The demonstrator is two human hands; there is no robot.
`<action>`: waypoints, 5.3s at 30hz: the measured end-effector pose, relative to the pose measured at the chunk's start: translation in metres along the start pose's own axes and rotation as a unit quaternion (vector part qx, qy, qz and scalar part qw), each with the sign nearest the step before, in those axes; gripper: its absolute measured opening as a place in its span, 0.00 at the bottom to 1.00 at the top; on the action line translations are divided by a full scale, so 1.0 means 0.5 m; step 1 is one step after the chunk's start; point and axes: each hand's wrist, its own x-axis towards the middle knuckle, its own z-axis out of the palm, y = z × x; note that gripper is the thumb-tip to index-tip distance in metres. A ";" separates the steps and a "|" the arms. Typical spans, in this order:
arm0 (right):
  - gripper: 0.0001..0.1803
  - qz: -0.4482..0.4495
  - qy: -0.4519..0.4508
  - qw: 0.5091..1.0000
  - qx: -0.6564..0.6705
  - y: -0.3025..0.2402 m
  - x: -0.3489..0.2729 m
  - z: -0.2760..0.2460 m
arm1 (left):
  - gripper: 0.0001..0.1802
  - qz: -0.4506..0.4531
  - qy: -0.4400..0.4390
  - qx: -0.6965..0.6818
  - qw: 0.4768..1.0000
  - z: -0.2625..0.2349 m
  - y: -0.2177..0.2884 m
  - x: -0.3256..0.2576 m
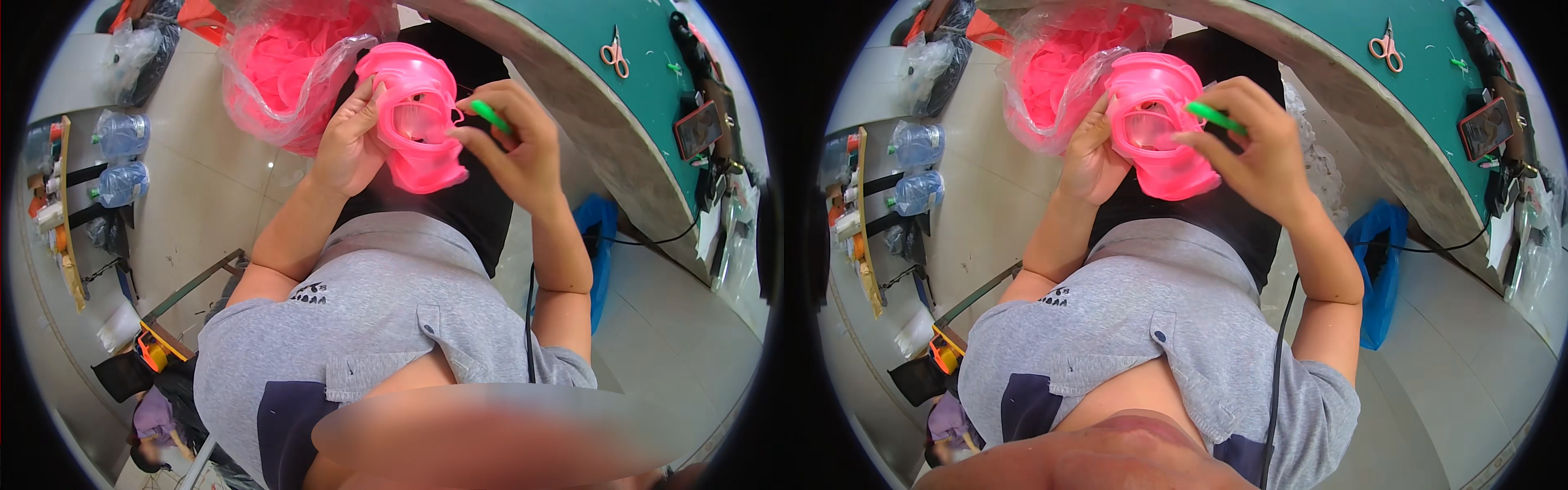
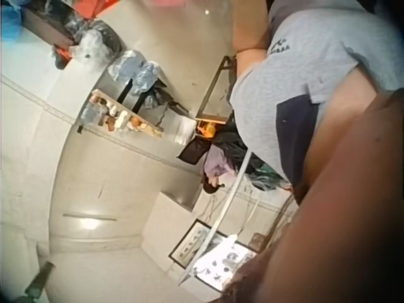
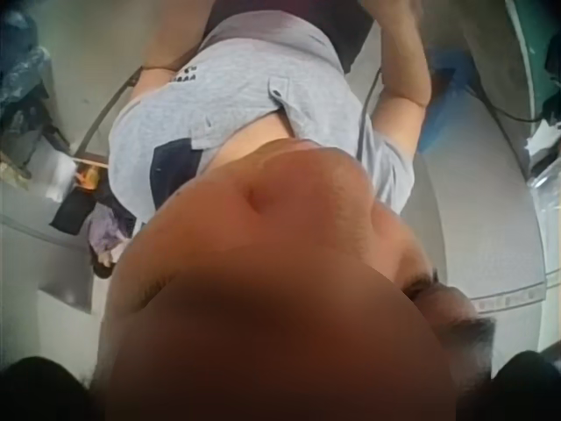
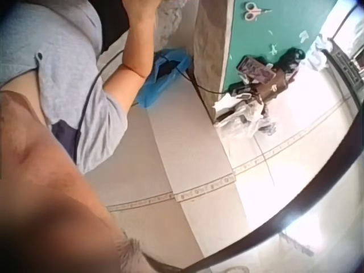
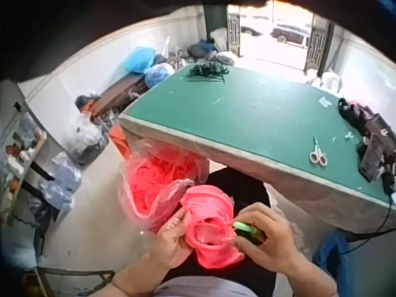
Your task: Constructing decorative fabric flowers by wrapping pink ribbon around a tool and trimming with scissors.
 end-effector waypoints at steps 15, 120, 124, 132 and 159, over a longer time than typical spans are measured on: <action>0.07 0.057 0.067 0.902 0.424 0.017 -0.026 -0.094 | 0.13 0.060 0.037 0.066 0.995 -0.022 0.005 0.008; 0.08 0.059 0.084 0.981 -0.166 0.099 0.017 -0.131 | 0.27 0.036 -0.056 -0.054 0.996 -0.003 0.071 -0.011; 0.06 0.028 0.118 0.992 -0.043 0.059 0.031 -0.084 | 0.24 0.042 -0.031 -0.041 0.998 0.011 0.047 -0.007; 0.16 -0.127 -0.012 0.992 -0.016 -0.011 0.065 0.003 | 0.19 0.079 -0.053 0.202 0.975 0.047 0.015 -0.016; 0.11 -0.027 -0.267 0.963 -0.036 -0.021 -0.019 -0.101 | 0.16 0.154 0.109 0.161 0.969 -0.023 0.076 0.022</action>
